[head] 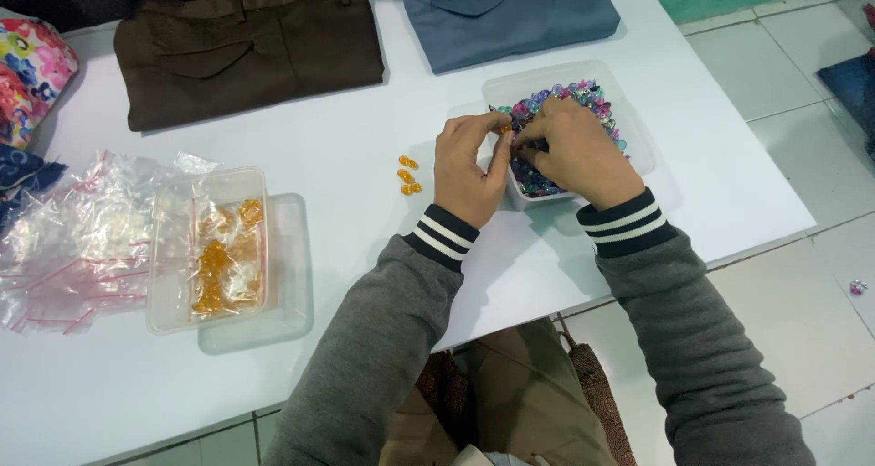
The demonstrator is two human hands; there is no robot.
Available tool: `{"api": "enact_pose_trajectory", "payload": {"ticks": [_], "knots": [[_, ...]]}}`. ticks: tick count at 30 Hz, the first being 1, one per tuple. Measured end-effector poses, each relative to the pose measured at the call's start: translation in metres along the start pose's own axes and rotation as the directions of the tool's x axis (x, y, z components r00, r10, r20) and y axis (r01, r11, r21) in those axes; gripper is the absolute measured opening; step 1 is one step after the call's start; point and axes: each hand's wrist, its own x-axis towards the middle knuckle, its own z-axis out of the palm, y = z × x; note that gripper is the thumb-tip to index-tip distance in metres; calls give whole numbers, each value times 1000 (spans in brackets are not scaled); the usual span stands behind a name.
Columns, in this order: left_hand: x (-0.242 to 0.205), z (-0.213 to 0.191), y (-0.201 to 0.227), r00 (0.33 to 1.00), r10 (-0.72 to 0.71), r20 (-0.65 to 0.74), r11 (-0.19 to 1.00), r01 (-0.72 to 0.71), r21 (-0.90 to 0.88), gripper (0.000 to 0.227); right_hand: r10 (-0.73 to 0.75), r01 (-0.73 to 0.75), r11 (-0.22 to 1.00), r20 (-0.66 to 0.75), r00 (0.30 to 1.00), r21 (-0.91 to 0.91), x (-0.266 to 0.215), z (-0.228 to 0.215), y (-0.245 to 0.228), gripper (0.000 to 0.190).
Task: Sorting different colored buttons from a mixed container and packing them into small plastic bags on a work table.
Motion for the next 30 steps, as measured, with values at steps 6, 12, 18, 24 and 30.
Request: {"api": "enact_pose_trajectory", "payload": {"ticks": [6,12,18,24,30], "knots": [[1,-1,1,1000,-3,5,1000,3,1,15,-36,35,998,6,999,55,1,2,4,23],[1,-1,0,1000,-15,12,1000,15,5,17,-31,28,995,29,999,96,-2,-6,-7,21],[1,2,-2,1000,-17,1,1000,17,15,16,-31,42,985,-64,997,169,-2,-6,-7,18],[2,-1,3,999,-36,-26,999,37,17,16,-38,197,866,-332,942,460,-12,-15,-13,15],[2,-2,3,999,-36,-25,999,37,10,16,-46,277,746,-368,929,606,-16,-26,-21,15]]}}
